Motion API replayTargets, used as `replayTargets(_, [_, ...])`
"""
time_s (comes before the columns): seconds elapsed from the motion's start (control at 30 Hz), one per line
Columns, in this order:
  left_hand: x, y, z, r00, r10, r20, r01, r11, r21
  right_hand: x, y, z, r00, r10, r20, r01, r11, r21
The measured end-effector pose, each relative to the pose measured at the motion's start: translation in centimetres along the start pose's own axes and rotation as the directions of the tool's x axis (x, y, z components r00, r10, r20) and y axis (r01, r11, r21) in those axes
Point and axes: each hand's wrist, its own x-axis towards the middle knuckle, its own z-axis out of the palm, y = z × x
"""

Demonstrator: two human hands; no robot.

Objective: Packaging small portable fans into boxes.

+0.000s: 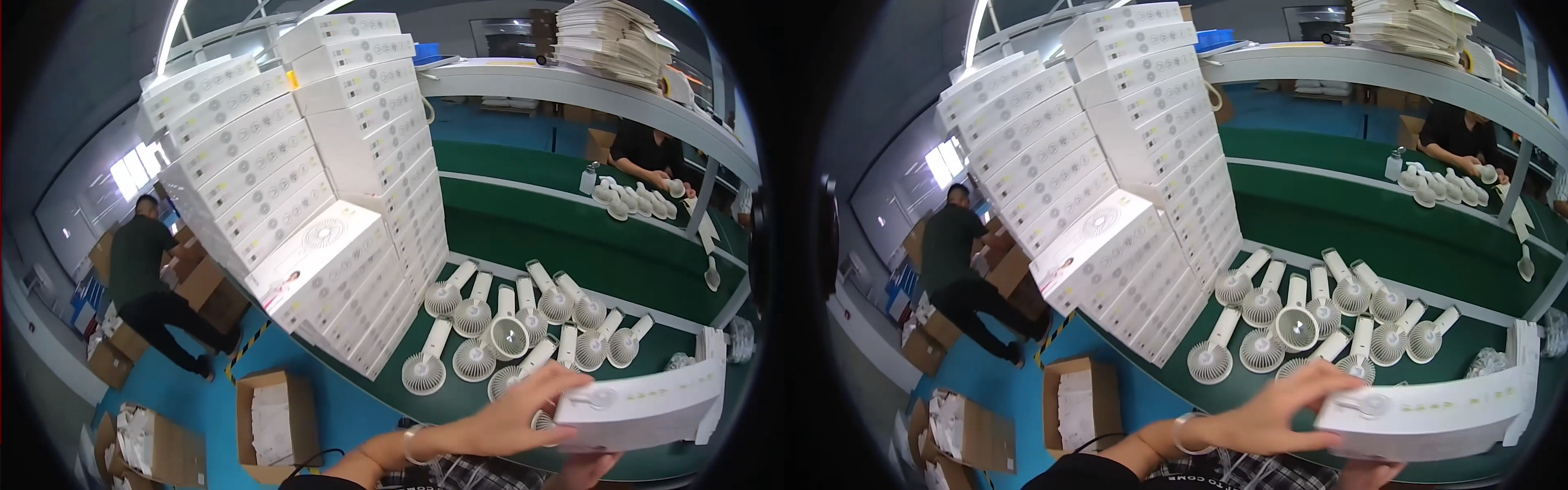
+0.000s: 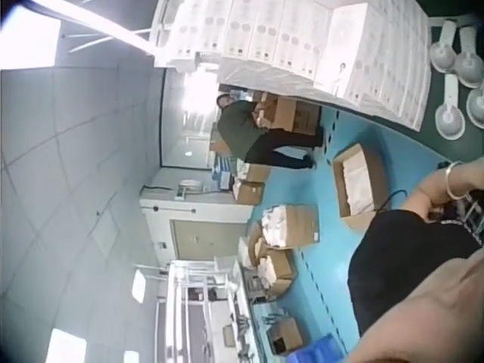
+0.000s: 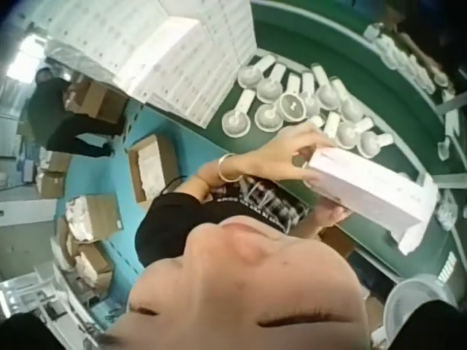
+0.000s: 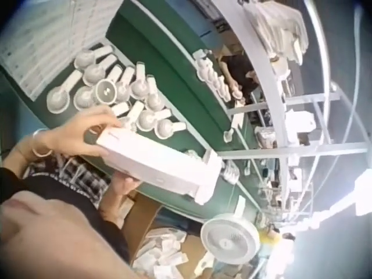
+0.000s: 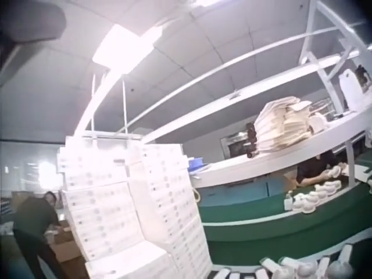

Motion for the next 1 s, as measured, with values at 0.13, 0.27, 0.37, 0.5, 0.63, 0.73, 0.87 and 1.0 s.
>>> replayTargets(0.13, [-5.5, 6.8, -5.7, 0.954, 0.095, -0.285, 0.028, 0.917, 0.397, 0.0, 1.4, 2.6, 0.990, 0.043, -0.136, -0.081, 0.955, -0.286])
replayTargets(0.27, [-9.6, 9.0, -9.3, 0.612, 0.383, -0.692, 0.015, 0.870, 0.493, 3.4, 0.4, 6.5, 0.988, 0.156, 0.006, -0.152, 0.970, -0.190])
replayTargets(0.37, [-12.7, 11.3, -13.4, 0.377, 0.435, -0.818, -0.144, 0.900, 0.412, 3.3, 0.3, 7.4, 0.972, 0.229, -0.050, -0.235, 0.952, -0.196])
replayTargets(0.5, [-13.4, 12.5, -18.5, 0.164, 0.398, -0.903, -0.146, 0.915, 0.377, 3.1, 0.6, 7.2, 0.960, 0.277, -0.044, -0.280, 0.945, -0.169])
replayTargets(0.63, [-16.7, 13.5, -22.2, 0.274, 0.250, -0.929, 0.166, 0.939, 0.302, 2.7, 0.4, 8.2, 0.944, 0.329, -0.026, -0.328, 0.926, -0.186])
replayTargets(0.73, [-16.2, 11.5, -23.0, 0.265, 0.080, -0.961, 0.386, 0.904, 0.182, 2.3, 1.8, 8.9, 0.917, 0.399, 0.000, -0.390, 0.896, -0.210])
replayTargets(0.87, [-14.2, 8.8, -20.6, 0.146, 0.635, -0.759, 0.760, 0.419, 0.497, 1.8, 1.1, 9.8, 0.919, 0.390, 0.062, -0.372, 0.907, -0.196])
replayTargets(1.0, [-11.9, 4.9, -17.4, 0.485, 0.718, -0.499, 0.501, 0.239, 0.832, 1.2, 0.6, 9.8, 0.913, 0.405, 0.054, -0.389, 0.901, -0.192])
